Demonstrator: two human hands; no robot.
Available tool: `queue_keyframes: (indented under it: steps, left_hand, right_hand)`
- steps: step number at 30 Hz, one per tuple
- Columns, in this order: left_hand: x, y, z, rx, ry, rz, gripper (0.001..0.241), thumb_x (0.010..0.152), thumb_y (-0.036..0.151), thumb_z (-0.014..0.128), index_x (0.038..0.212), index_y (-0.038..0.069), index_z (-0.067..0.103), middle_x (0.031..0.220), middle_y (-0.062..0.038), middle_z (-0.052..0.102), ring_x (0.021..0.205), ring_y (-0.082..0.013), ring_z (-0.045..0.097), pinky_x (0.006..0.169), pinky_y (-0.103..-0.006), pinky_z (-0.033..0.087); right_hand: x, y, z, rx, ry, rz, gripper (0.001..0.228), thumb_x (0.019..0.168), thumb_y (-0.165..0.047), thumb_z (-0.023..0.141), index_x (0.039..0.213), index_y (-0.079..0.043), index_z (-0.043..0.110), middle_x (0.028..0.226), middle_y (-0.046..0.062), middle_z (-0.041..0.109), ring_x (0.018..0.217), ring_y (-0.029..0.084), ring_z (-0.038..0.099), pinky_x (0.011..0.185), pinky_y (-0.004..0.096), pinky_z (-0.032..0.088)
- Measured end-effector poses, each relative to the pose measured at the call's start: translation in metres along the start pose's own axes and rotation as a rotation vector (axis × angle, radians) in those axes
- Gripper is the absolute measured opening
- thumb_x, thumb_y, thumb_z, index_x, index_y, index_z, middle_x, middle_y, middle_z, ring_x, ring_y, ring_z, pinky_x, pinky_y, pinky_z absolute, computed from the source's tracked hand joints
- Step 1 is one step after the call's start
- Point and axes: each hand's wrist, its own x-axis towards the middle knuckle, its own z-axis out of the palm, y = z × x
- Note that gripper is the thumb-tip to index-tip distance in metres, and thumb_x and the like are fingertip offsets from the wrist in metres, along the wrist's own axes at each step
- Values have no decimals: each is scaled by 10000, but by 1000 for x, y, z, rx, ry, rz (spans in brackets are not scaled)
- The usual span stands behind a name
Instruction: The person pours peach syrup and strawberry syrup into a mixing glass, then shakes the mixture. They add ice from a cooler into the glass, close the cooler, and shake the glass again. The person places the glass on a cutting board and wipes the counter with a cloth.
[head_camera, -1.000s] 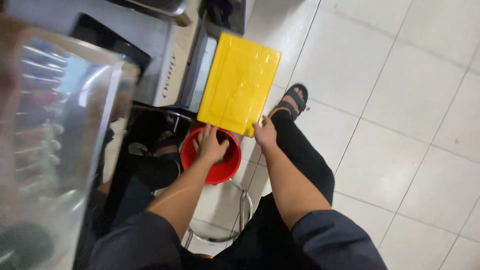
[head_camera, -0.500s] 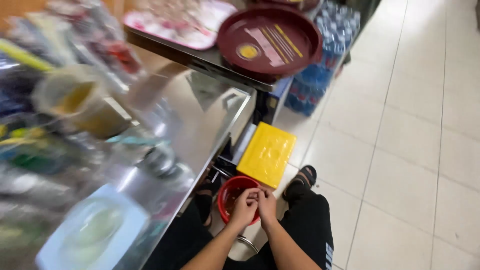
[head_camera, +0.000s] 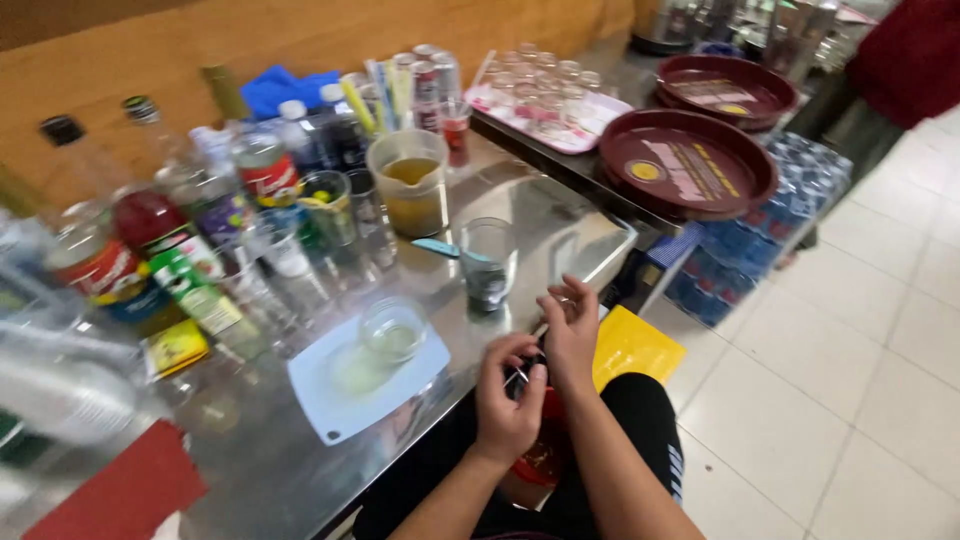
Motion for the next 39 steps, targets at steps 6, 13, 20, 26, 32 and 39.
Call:
queue_keyframes:
  steps: [6,13,20,26,32,39]
  left_hand:
    - [14,6,-61,209,311,95,339,921,163,642,1219,27,555,1121,-100,611,975,-212,561,891,-329,457]
    - [18,1,-120,465,448,25,693,857,170,793,1390,16,378,1303,-150,519,1117,-283,509,974,-389,407]
    - [32,-3,-145,541,234,-390,1246,622,192,989,1539,3,166,1492,-225,417,1352,-435,467,1114,-554,379]
    - [54,-31,-161,754,-164,-567,1158,589,291,994,1478,112,272,1397,-140,598,1298,-346,575,1143,-562,247]
    - [74,-55,-202,449,-128,-519,1043,534,231,1011,1369,139,393,1284,-94,683,1258,-321,631,1128,-477,385]
    - [63,-93,-257,-29,226,-289,1019,705,238,946,1492,106,312,1236,-82,488,1065,-185,633,997,-346,559]
  right_hand:
    - [-4,-28,35,-318,-370,-181,797,847,-243,758,1515,-119,342,1493,172,515,1389,268,506,1020,393,473]
    - [13,-5,51,-313,-498,-213,1094,749,-144,900,1606,-59,225,1499,271,443,1407,468,433,1060,529,463]
    - [18,-13,47,-411,-527,-243,957,722,-170,928,1502,-45,389,1399,215,568,1307,414,549,988,554,523]
    - [23,-17,51,-479,-575,-228,956,715,-204,939,1466,-47,368,1382,194,566,1349,434,506,1044,626,452]
    - [20,-16,66,-507,-673,-171,991,687,-223,947,1435,-84,313,1345,161,620,1325,422,559,1057,598,429]
    - [-3,-5,97,-307,-774,-156,1007,652,-188,958,1418,-38,322,1332,236,564,1331,413,531,1117,583,400]
